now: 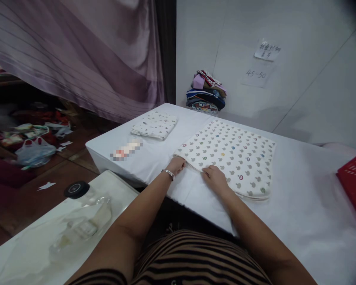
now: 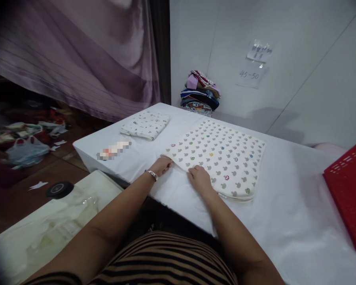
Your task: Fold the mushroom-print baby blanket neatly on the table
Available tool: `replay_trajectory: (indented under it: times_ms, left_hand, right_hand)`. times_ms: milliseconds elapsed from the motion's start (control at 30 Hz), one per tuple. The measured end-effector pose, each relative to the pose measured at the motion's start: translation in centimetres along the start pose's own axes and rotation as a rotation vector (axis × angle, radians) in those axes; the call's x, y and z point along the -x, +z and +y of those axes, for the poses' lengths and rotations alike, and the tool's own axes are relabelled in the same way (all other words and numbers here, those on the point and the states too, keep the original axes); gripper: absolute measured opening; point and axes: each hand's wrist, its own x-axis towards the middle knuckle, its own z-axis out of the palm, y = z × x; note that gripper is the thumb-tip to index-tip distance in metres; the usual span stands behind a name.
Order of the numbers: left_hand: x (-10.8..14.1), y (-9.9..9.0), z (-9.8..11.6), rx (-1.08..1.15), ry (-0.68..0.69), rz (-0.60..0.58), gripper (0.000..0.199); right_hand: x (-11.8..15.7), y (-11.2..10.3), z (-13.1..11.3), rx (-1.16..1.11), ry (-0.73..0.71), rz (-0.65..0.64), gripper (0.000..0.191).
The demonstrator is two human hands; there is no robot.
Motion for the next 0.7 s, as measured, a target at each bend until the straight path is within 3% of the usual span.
replay_trajectory:
  times_ms: [200,400,700]
  left_hand:
    - [-0.2,0.4,-0.1,-0.003,0.008,0.009,0.020]
    - [-0.7,0.8,-0.3,-0.034,0.016,0.036,0.020]
    - [0.2,0.3,-0.2,0.065,-0.027,0.025,0.027]
  right_hand:
    - [-2.6,-1.2,-1.9,0.078,-0.035,-0.058,0.025]
    - [-5.1,-0.2,-3.4,0.122,-0.051,-0.079,0.026]
    - [-5.0,0.5,-3.6,0.074,-0.107,-0.067,0.023]
